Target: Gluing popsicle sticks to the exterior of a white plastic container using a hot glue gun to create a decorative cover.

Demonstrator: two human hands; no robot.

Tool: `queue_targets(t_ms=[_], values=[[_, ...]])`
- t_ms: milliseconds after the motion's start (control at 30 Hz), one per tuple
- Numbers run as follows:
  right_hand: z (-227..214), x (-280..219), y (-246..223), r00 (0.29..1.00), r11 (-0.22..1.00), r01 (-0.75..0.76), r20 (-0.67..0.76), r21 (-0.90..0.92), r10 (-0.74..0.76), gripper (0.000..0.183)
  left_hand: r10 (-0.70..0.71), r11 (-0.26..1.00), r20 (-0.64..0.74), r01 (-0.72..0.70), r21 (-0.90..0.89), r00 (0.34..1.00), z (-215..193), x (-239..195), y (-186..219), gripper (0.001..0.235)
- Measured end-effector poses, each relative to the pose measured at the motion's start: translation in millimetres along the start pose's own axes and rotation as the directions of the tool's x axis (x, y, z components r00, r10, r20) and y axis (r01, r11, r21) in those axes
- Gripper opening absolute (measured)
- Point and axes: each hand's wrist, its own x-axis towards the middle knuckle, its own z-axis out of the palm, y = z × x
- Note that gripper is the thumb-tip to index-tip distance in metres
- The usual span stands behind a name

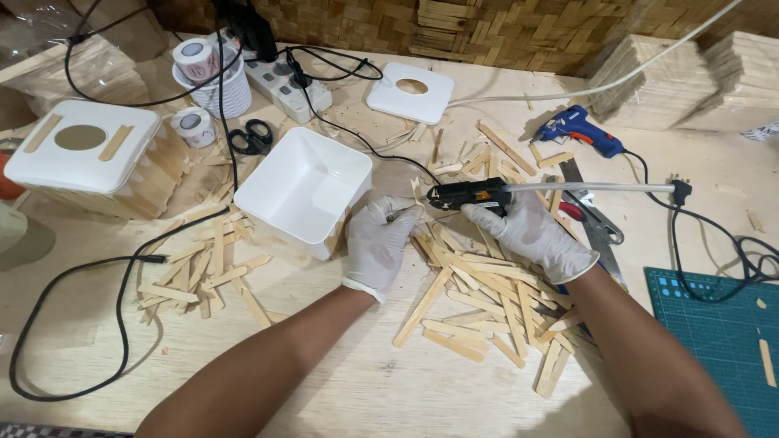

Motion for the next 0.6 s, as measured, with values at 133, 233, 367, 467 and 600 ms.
queue_targets(t_ms=[133,233,367,467,600], values=[[-0.2,0.6,0.9,1.0,1.0,-0.006,0.0,-0.001,0.006,0.023,-0.01,1.0,0.008,0.01,-0.028,1.0,-0.8,-2.5,3.4,0.014],[0.2,0.8,2.2,1.0,1.0,-0.002,0.001,-0.014,0.002,0.024,-0.005,1.0,0.01,0.006,-0.019,1.0,-0.2,-3.0,4.8,0.013],[0.6,-0.3,-4.4,0.999,0.999,-0.032,0.003,-0.013,0.032,0.024,-0.001,1.0,0.013,0.001,-0.021,1.0,-0.1,2.0,-1.7,0.013],[1.1,-1.2,-6.7,0.999,0.999,-0.042,-0.002,-0.025,0.042,0.025,0.002,0.999,0.008,-0.002,-0.041,1.0,0.4,1.4,-1.2,0.014],[2.1,0.2,-0.7,0.999,0.998,-0.053,-0.002,-0.018,0.053,0.024,0.023,0.999,0.003,-0.022,-0.039,1.0,-1.3,-1.4,0.1,0.014]])
